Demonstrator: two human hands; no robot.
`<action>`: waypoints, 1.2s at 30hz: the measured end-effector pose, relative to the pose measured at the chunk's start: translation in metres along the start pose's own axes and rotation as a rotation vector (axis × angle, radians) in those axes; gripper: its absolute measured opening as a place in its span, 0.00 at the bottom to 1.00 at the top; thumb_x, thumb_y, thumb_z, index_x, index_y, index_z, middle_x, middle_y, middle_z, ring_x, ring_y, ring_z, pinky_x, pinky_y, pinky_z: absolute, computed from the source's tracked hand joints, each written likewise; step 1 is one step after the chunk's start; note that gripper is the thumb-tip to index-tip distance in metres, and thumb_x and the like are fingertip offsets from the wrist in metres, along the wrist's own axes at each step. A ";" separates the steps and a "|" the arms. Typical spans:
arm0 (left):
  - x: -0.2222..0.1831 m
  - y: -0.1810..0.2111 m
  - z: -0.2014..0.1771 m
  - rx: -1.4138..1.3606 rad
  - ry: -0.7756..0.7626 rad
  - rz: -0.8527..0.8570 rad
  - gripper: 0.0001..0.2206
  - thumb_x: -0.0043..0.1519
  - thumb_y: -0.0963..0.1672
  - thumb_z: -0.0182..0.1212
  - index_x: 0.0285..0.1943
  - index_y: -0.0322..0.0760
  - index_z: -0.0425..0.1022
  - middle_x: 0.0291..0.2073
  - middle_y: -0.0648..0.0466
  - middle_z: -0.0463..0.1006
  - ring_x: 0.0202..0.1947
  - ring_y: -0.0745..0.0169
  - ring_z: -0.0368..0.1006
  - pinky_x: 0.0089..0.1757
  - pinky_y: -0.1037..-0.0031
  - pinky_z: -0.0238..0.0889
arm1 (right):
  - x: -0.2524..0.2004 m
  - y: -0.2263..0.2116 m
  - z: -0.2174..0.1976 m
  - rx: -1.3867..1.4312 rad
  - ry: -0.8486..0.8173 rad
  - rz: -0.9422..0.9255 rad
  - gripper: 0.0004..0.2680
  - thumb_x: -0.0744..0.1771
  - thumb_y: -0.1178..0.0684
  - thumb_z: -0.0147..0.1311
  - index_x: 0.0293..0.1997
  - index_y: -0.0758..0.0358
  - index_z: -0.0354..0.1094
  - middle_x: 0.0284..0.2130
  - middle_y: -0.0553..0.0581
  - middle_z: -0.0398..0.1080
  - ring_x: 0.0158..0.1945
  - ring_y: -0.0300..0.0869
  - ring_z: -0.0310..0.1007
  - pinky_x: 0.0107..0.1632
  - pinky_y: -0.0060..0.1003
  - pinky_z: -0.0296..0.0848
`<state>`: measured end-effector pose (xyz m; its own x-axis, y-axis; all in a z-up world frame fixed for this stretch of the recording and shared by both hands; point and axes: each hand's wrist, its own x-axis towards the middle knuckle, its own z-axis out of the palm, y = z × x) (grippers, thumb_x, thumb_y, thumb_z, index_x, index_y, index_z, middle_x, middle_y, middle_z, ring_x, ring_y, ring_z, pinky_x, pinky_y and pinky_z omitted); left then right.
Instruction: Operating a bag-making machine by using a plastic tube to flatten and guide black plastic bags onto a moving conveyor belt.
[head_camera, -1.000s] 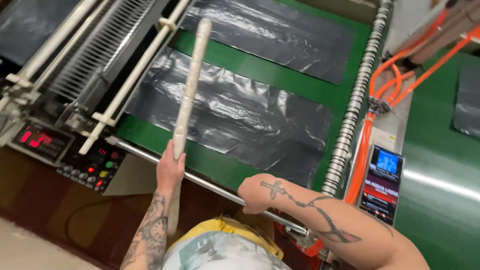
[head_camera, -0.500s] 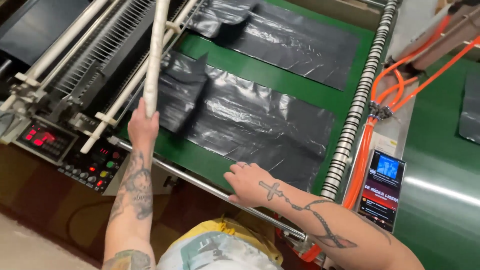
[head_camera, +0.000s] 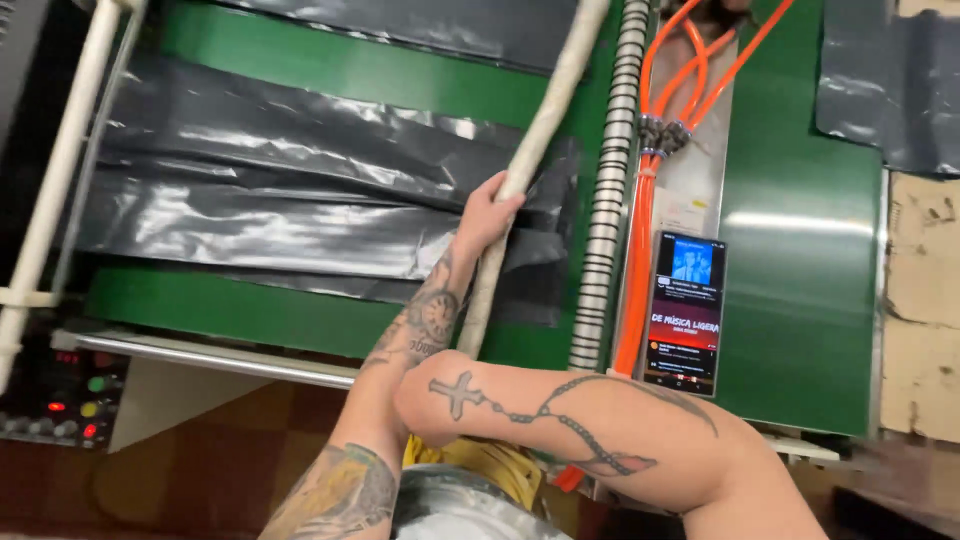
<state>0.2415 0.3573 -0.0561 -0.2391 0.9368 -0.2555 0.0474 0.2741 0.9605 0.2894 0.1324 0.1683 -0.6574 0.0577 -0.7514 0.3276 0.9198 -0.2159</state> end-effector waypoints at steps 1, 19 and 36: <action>-0.005 0.005 0.003 -0.100 -0.017 -0.054 0.30 0.55 0.51 0.75 0.69 0.49 0.72 0.62 0.50 0.76 0.62 0.51 0.71 0.59 0.63 0.67 | 0.001 -0.001 -0.002 0.000 -0.015 -0.019 0.10 0.66 0.42 0.53 0.33 0.55 0.73 0.25 0.53 0.74 0.32 0.47 0.77 0.34 0.48 0.76; -0.301 0.014 -0.323 0.612 0.602 -0.009 0.30 0.58 0.48 0.67 0.73 0.51 0.68 0.57 0.45 0.78 0.56 0.44 0.74 0.55 0.57 0.68 | -0.027 0.006 -0.033 -0.078 -0.050 -0.192 0.14 0.68 0.41 0.50 0.32 0.62 0.71 0.23 0.57 0.72 0.23 0.41 0.71 0.23 0.34 0.69; -0.109 0.078 -0.358 0.688 0.777 0.029 0.29 0.58 0.54 0.67 0.71 0.55 0.70 0.56 0.43 0.78 0.57 0.40 0.73 0.57 0.54 0.64 | -0.017 0.006 -0.031 0.063 0.263 -0.066 0.12 0.65 0.46 0.58 0.23 0.62 0.74 0.16 0.58 0.72 0.20 0.44 0.74 0.22 0.36 0.73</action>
<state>-0.0762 0.1987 0.0856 -0.7769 0.6133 0.1425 0.5482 0.5475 0.6322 0.2815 0.1493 0.1994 -0.8298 0.1050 -0.5482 0.3145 0.8993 -0.3038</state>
